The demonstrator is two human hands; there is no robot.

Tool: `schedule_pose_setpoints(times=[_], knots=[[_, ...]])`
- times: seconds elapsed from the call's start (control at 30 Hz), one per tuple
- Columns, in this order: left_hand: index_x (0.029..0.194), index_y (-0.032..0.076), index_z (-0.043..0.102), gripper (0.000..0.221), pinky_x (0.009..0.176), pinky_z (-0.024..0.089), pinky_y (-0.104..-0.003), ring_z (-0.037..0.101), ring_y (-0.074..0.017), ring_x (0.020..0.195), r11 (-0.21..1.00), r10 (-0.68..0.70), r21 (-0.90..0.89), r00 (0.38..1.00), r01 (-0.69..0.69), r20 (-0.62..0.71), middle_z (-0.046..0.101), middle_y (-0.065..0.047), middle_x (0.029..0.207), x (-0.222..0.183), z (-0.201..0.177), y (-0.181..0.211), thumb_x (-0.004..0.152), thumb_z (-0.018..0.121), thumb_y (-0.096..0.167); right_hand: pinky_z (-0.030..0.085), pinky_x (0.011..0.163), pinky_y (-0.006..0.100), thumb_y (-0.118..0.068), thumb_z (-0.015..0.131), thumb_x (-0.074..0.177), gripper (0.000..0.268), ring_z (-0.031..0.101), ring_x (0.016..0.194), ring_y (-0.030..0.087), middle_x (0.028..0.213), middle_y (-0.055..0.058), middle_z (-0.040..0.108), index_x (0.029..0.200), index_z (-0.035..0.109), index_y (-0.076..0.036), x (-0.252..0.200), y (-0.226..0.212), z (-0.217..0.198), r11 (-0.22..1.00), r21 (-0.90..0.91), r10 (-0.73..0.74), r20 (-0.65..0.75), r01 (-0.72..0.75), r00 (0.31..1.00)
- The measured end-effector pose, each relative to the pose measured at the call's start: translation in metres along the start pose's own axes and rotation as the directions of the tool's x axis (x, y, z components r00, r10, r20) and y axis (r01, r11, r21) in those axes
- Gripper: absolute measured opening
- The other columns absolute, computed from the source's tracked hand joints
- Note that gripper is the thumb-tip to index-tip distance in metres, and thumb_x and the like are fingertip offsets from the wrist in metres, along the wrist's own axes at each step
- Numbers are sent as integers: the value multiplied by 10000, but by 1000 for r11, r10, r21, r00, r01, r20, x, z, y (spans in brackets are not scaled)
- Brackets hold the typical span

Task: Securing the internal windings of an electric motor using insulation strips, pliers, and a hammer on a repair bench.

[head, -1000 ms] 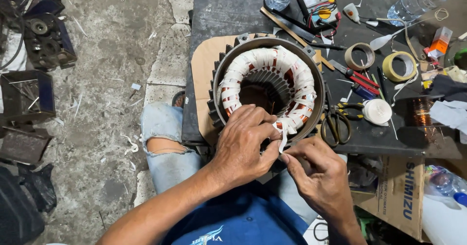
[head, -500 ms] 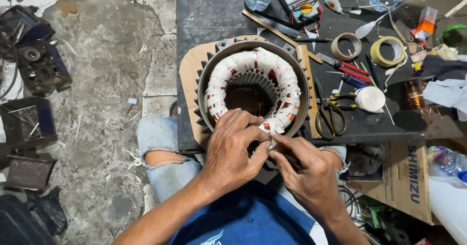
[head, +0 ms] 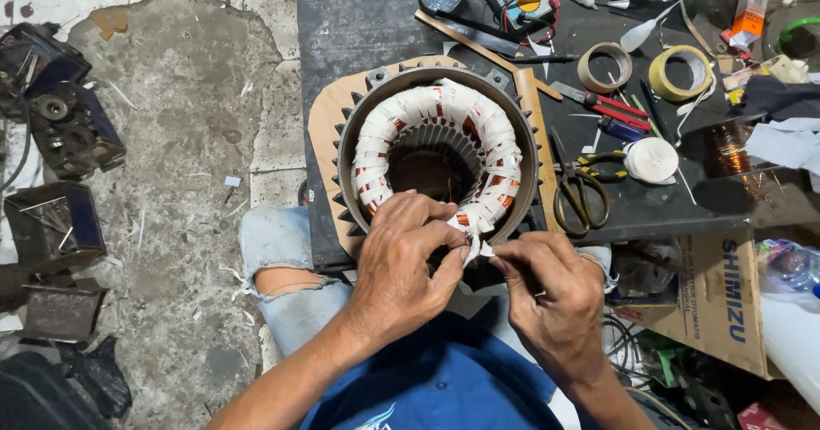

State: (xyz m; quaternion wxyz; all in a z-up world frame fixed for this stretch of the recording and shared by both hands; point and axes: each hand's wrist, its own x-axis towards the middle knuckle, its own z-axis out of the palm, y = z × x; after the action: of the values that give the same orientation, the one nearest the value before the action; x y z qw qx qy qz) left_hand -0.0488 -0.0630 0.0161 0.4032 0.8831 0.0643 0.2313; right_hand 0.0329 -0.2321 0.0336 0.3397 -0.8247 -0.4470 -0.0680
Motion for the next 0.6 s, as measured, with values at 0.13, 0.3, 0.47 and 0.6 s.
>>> schedule_pose_setpoints(times=[0.13,0.3,0.47,0.6], knots=[[848,70,709,71,1047,431,-490,655,-285,991,1000,-9,3,1000,9,8,678,-102,981,-1,0,1,834,689,137,529,663,268,-80,728,909,8,654,797,170,866,51,713,910,733,-73,5,-8,-3,955,213,192,90,-207,977],[865,53,709,84,1062,428,-504,659,-283,993,1000,-3,-7,1000,3,3,674,-109,981,-1,-1,0,821,668,112,482,776,298,-111,680,947,70,621,810,184,842,21,719,901,715,-71,12,-10,1,942,241,203,143,-233,969],[868,56,698,80,1057,431,-502,657,-294,988,1000,12,-4,1000,-12,-8,666,-119,970,0,-1,1,833,671,124,509,756,312,-120,725,915,97,654,789,190,858,54,754,930,764,-32,20,-13,4,955,216,181,112,-202,977],[869,72,709,75,1087,413,-494,654,-297,1000,1000,9,-4,1000,-9,2,674,-111,1000,0,-1,-2,844,671,131,489,738,310,-115,727,918,86,621,760,183,830,45,736,939,770,-43,22,-11,6,954,232,165,121,-190,979]])
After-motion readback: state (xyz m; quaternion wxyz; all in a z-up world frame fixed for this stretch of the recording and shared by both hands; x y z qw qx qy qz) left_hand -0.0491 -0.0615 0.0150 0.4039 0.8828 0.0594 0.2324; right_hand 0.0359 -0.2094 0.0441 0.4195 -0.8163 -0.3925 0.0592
